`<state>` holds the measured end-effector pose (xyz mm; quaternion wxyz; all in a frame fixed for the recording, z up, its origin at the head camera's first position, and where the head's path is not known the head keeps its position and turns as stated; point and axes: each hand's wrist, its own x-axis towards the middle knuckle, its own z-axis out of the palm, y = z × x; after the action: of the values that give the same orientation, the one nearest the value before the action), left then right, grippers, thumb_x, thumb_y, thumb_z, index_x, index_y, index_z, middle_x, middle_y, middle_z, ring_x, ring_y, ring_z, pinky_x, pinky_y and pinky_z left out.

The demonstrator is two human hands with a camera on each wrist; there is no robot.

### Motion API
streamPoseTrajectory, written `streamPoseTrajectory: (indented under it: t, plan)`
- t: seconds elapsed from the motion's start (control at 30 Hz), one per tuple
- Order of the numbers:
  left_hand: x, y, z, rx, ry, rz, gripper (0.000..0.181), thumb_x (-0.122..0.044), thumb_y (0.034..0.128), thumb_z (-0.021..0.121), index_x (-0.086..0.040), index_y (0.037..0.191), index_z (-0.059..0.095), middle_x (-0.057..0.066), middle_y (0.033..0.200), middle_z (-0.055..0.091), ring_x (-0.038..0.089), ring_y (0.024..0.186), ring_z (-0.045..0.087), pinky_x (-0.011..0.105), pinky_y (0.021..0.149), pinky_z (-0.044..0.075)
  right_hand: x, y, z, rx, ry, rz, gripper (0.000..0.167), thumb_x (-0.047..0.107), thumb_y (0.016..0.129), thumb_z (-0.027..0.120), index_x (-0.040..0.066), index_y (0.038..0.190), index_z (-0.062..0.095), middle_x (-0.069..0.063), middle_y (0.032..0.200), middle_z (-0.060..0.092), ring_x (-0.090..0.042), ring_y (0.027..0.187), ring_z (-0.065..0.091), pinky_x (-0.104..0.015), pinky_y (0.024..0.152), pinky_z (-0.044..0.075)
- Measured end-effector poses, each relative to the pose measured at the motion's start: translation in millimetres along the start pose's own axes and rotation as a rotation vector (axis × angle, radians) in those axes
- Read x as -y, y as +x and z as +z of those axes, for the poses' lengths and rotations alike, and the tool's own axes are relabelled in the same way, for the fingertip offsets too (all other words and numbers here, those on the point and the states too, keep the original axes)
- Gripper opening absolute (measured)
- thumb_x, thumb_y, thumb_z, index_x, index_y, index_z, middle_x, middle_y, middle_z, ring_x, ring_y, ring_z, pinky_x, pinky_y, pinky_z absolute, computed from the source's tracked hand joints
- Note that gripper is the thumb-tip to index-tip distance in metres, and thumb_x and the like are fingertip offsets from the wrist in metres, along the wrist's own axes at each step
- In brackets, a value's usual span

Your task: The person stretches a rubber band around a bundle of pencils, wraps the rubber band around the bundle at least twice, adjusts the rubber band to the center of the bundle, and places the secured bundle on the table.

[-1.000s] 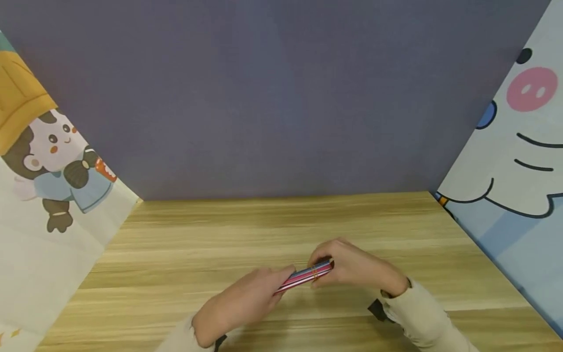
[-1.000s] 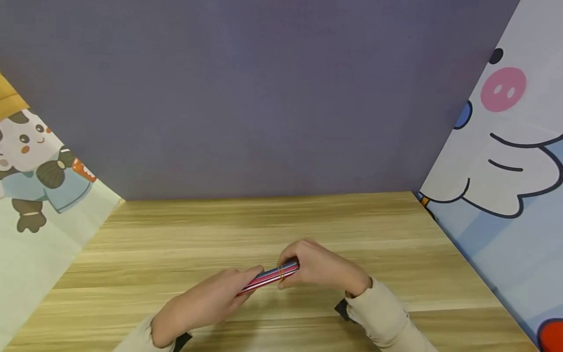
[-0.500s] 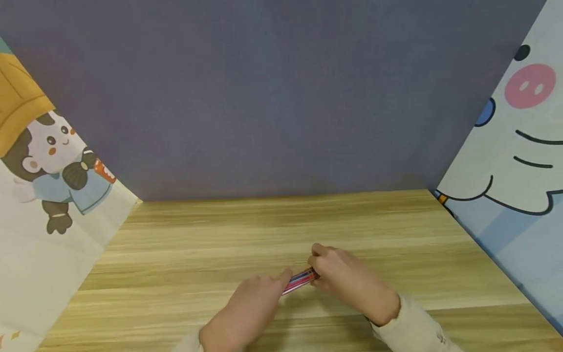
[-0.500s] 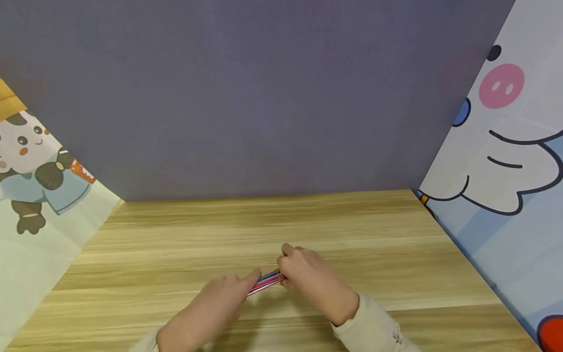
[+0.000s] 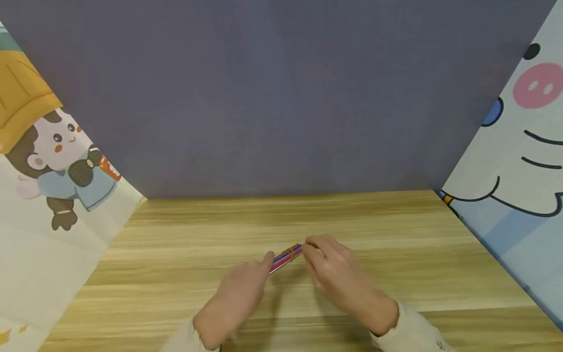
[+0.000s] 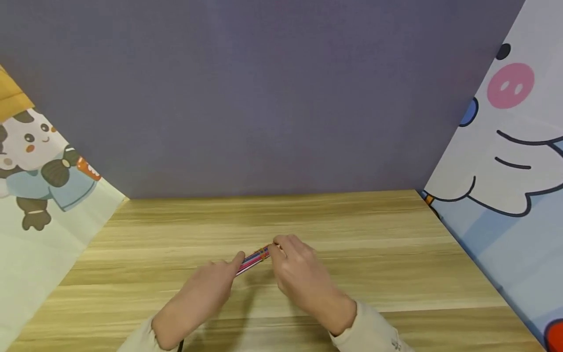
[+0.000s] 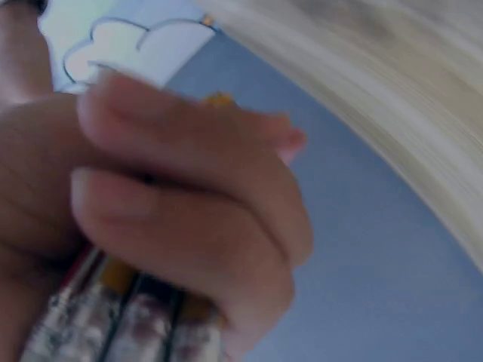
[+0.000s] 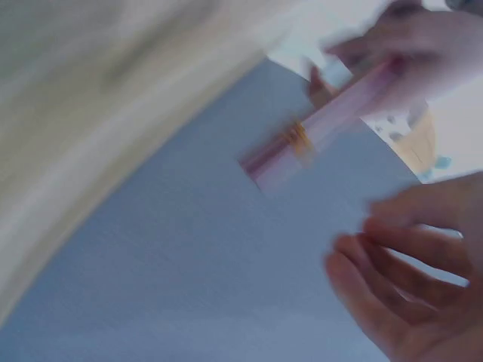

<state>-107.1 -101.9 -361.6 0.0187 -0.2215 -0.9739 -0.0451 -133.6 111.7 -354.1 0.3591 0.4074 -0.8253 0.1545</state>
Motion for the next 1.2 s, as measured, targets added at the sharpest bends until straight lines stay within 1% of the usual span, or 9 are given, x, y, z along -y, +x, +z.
streamPoseTrajectory:
  t: [0.13,0.27,0.37,0.43,0.5,0.63,0.8,0.97,1.2]
  plan:
    - [7.9,2.6,-10.4,-0.038,-0.125,0.142,0.032,-0.003,0.0917,0.068,-0.007,0.12,0.055,0.002,0.065,0.056,0.005,0.045,0.038,0.016,0.035,0.031,-12.6,4.6,-14.1,-0.063,0.141,0.095,0.016,0.015,0.1,0.06,0.005,0.104,0.072,-0.005,0.101,0.068,-0.019,0.09,0.065,-0.035,0.073,0.059]
    - [9.5,4.5,-19.3,-0.08,-0.302,0.302,0.018,-0.011,0.0976,0.064,-0.011,0.109,0.051,-0.008,0.06,0.043,-0.002,0.043,0.033,0.012,0.036,0.029,-29.4,4.0,-20.6,0.224,0.598,0.345,0.017,0.023,0.1,0.063,0.013,0.112,0.07,0.003,0.097,0.07,-0.014,0.084,0.068,-0.031,0.071,0.06]
    - [12.0,5.8,-24.9,-0.066,-0.4,0.32,0.021,-0.015,0.0982,0.065,-0.014,0.112,0.05,-0.011,0.061,0.043,-0.004,0.045,0.034,0.012,0.039,0.031,-38.6,2.6,-21.4,0.384,0.917,0.514,0.02,0.024,0.103,0.057,0.012,0.108,0.072,-0.003,0.083,0.07,-0.022,0.068,0.068,-0.035,0.06,0.06]
    - [17.0,7.5,-29.4,-0.019,-0.496,0.304,0.025,-0.02,0.0976,0.067,-0.018,0.116,0.05,-0.011,0.062,0.047,-0.003,0.046,0.037,0.013,0.041,0.035,-42.2,1.9,-22.5,0.401,1.027,0.568,0.021,0.023,0.103,0.057,0.009,0.105,0.072,-0.011,0.08,0.069,-0.03,0.064,0.067,-0.04,0.056,0.06]
    - [25.5,9.6,-34.7,0.069,-0.652,0.276,0.03,-0.026,0.0964,0.069,-0.023,0.119,0.05,-0.009,0.065,0.054,0.0,0.045,0.043,0.017,0.04,0.04,-44.4,1.6,-24.8,0.361,1.049,0.61,0.022,0.023,0.102,0.058,0.007,0.107,0.072,-0.013,0.08,0.069,-0.033,0.063,0.065,-0.04,0.054,0.059]
    - [47.2,16.4,-43.6,0.19,-1.152,0.278,0.031,-0.023,0.1014,0.061,-0.016,0.131,0.052,0.016,0.09,0.069,0.021,0.064,0.067,0.034,0.045,0.055,-45.2,2.9,-31.7,0.231,1.06,0.705,0.026,0.025,0.101,0.061,0.005,0.113,0.071,-0.014,0.084,0.07,-0.032,0.069,0.067,-0.041,0.06,0.06]
    - [55.8,24.6,-42.7,0.034,-1.634,0.271,0.04,-0.026,0.1105,0.036,-0.001,0.141,0.046,0.027,0.136,0.054,0.04,0.121,0.059,0.055,0.077,0.06,-42.1,6.2,-34.7,0.091,1.095,0.714,0.025,0.018,0.1,0.063,-0.001,0.116,0.068,-0.018,0.09,0.071,-0.033,0.077,0.07,-0.045,0.069,0.061]
    - [50.6,25.1,-41.6,-0.073,-1.844,0.243,0.053,-0.041,0.1105,0.023,-0.004,0.139,0.047,0.022,0.145,0.049,0.045,0.127,0.053,0.052,0.078,0.06,-37.1,8.6,-35.7,0.075,1.129,0.669,0.026,0.011,0.099,0.062,-0.007,0.118,0.065,-0.023,0.094,0.07,-0.031,0.08,0.072,-0.046,0.072,0.061]
    - [43.0,23.5,-39.6,-0.111,-1.941,0.254,0.055,-0.043,0.1101,0.02,-0.004,0.13,0.054,0.019,0.137,0.056,0.04,0.122,0.059,0.044,0.07,0.062,-32.7,7.0,-35.3,0.137,1.197,0.639,0.024,0.008,0.099,0.062,-0.007,0.118,0.065,-0.02,0.095,0.071,-0.03,0.083,0.073,-0.047,0.073,0.061]
